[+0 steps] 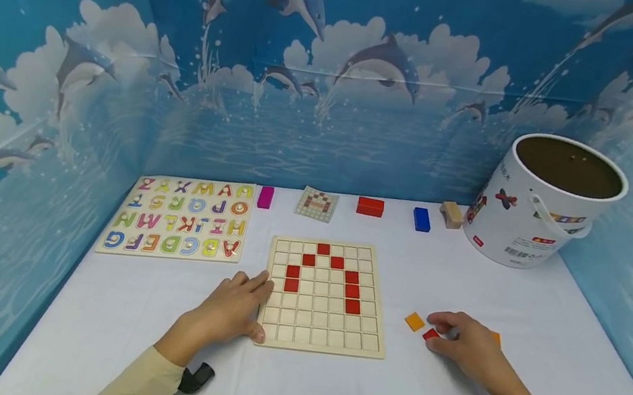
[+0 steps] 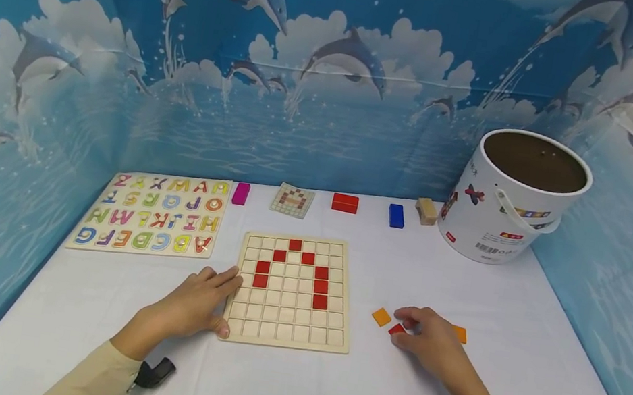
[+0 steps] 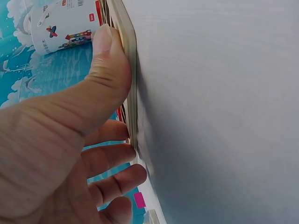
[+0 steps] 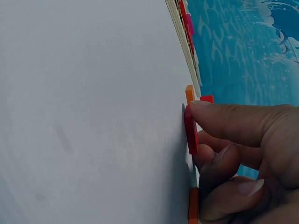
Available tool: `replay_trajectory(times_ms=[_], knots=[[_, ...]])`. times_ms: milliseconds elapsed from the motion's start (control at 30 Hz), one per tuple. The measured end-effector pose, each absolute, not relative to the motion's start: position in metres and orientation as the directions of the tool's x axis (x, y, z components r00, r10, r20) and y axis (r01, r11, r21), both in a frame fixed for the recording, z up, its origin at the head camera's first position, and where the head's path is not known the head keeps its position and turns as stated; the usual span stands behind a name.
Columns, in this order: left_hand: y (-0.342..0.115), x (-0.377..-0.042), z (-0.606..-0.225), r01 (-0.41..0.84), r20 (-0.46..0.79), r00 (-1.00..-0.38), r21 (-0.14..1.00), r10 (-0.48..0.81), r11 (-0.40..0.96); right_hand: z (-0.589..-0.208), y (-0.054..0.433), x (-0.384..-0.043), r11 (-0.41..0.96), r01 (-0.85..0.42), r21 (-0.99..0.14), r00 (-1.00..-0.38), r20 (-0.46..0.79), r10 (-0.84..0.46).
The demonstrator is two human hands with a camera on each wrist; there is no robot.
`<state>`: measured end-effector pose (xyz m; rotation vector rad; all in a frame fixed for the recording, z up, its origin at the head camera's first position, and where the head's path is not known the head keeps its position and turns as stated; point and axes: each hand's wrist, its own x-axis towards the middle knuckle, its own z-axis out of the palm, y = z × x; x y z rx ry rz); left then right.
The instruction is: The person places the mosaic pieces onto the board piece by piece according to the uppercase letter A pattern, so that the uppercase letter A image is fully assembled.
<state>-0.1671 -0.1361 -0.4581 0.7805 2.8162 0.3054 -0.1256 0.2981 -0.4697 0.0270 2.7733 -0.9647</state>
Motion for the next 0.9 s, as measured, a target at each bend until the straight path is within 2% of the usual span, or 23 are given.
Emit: replay_trajectory(times_ms=[267, 600, 733, 900], knots=[[-0.136, -0.170, -0.457, 0.478, -0.136, -0.843, 0.252, 0.520, 0.841, -0.468, 0.292, -0.126, 0.815, 0.062, -0.576, -0.986, -0.164, -0.041], [-0.135, -0.172, -0.458, 0.476, -0.130, -0.846, 0.254, 0.518, 0.842, -0.465, 0.296, -0.129, 0.806, 0.082, -0.586, -0.978, -0.203, -0.048], [-0.134, -0.170, -0.458, 0.485, -0.131, -0.840, 0.257, 0.527, 0.836, -0.463, 0.298, -0.135, 0.766, 0.083, -0.637, -0.985, -0.167, -0.032], [-0.135, -0.167, -0.459, 0.485, -0.141, -0.839, 0.243, 0.526, 0.840, -0.458, 0.287, -0.154, 0.639, 0.113, -0.761, -0.984, -0.177, -0.037]])
